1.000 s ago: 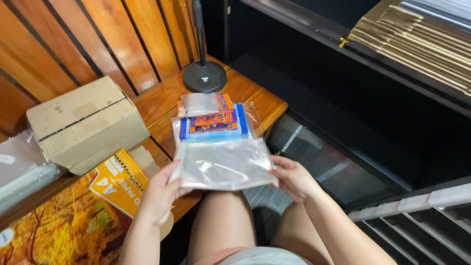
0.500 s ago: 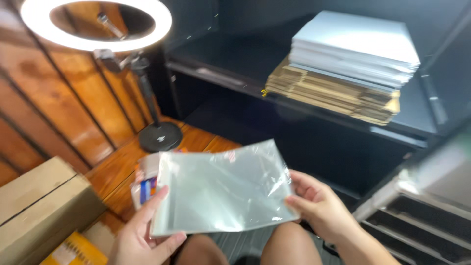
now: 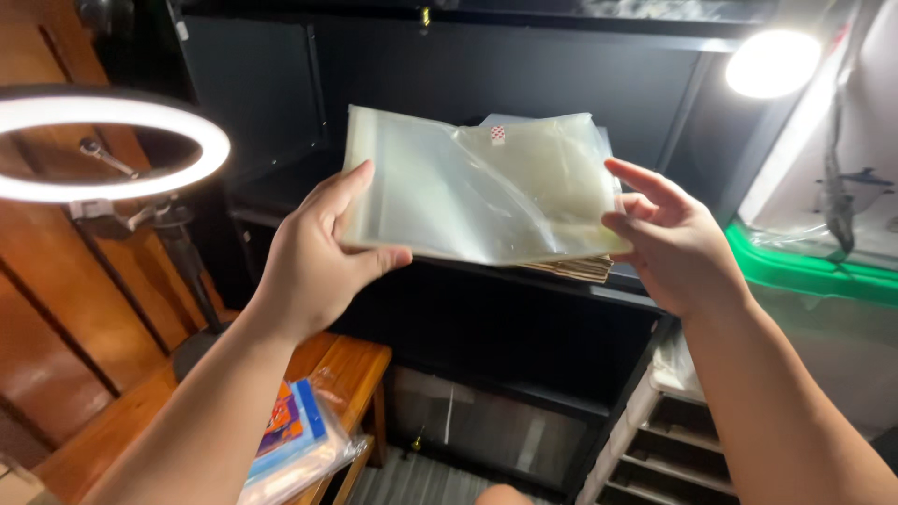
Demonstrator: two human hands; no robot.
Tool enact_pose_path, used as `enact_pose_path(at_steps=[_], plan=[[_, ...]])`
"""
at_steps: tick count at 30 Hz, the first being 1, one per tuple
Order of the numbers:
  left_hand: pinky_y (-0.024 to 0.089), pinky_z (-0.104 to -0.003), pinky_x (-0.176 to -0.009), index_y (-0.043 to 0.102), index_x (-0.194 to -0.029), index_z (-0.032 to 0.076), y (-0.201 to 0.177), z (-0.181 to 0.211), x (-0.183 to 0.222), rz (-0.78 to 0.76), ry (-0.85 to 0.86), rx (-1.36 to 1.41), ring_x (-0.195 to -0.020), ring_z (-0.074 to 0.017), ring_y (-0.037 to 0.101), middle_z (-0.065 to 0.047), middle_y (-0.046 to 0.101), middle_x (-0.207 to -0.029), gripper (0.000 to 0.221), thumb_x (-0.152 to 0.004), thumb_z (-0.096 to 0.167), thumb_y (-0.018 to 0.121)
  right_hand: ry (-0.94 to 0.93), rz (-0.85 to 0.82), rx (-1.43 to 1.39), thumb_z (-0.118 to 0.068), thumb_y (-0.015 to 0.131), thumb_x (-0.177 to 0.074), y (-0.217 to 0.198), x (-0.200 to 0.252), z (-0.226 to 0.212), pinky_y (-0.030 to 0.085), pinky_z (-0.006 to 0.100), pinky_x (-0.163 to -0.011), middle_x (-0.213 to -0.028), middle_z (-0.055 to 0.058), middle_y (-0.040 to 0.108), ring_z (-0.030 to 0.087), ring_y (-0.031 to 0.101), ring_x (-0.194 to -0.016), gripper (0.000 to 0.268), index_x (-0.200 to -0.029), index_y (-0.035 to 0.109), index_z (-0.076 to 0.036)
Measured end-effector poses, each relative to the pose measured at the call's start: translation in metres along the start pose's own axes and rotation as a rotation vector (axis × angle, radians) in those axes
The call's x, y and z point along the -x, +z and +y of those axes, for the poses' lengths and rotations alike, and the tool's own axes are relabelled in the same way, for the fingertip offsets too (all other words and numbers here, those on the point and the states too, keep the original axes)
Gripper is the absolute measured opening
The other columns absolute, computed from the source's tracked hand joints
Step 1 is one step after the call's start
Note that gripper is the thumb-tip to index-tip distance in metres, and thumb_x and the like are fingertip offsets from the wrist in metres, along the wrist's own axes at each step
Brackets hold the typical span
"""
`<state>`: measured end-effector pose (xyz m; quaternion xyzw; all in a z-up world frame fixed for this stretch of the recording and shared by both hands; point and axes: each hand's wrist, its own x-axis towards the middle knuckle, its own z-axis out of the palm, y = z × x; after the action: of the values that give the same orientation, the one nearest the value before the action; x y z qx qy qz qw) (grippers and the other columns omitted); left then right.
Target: The person picks up plastic sleeves and various packaged items from a wooden table by hand and places them onto a stack on a black shelf.
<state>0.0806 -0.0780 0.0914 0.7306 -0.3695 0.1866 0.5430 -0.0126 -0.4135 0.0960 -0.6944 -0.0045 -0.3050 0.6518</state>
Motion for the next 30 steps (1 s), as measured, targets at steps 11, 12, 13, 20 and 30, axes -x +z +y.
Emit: enact_pose_path(at_steps=[11,12,13,20,30], plan=[[0.043,-0.046,-0.114,0.057,-0.148,0.007,0.077,-0.064,-0.139,0.044,0.024,-0.076,-0.141,-0.0350,0.053,-0.018,0.058,-0.145,0.096,-0.066,0.033,0.100,-0.123,0.137,-0.105,0.007,0.071,-0.086,-0.042,-0.111,0.033,0.068,0.034,-0.068,-0.096,0.022,0.072,0.026,0.074,-0.075,0.038,-0.123,0.073,-0.001],[0.042,-0.046,-0.114,0.057,-0.147,0.004,0.082,-0.069,-0.147,0.030,0.017,-0.062,-0.141,-0.0356,0.053,-0.020,0.058,-0.145,0.096,-0.067,0.032,0.100,-0.111,0.144,-0.132,0.006,0.072,-0.085,-0.042,-0.115,0.032,0.068,0.030,-0.068,-0.098,0.021,0.073,0.024,0.074,-0.076,0.038,-0.122,0.073,0.000],[0.042,-0.046,-0.114,0.057,-0.147,0.004,0.083,-0.069,-0.153,0.030,0.017,-0.060,-0.141,-0.0356,0.053,-0.020,0.058,-0.145,0.096,-0.067,0.032,0.100,-0.112,0.145,-0.130,0.006,0.072,-0.085,-0.043,-0.121,0.033,0.068,0.030,-0.068,-0.098,0.021,0.073,0.024,0.074,-0.076,0.038,-0.122,0.073,0.000],[0.040,-0.044,-0.118,0.055,-0.147,0.002,0.096,-0.087,-0.187,-0.043,-0.013,-0.040,-0.143,-0.0355,0.049,-0.020,0.058,-0.145,0.098,-0.066,0.031,0.101,-0.045,0.212,-0.105,0.003,0.075,-0.084,-0.044,-0.156,0.044,0.068,0.026,-0.068,-0.098,0.018,0.074,0.022,0.074,-0.074,0.032,-0.115,0.076,-0.001],[0.040,-0.041,-0.118,0.057,-0.147,0.007,0.116,-0.115,-0.202,-0.037,-0.091,-0.004,-0.143,-0.0332,0.050,-0.017,0.060,-0.147,0.097,-0.065,0.032,0.102,-0.020,0.257,0.004,-0.002,0.074,-0.086,-0.045,-0.166,0.050,0.068,0.023,-0.067,-0.094,0.014,0.074,0.020,0.075,-0.071,0.027,-0.112,0.077,-0.005]])
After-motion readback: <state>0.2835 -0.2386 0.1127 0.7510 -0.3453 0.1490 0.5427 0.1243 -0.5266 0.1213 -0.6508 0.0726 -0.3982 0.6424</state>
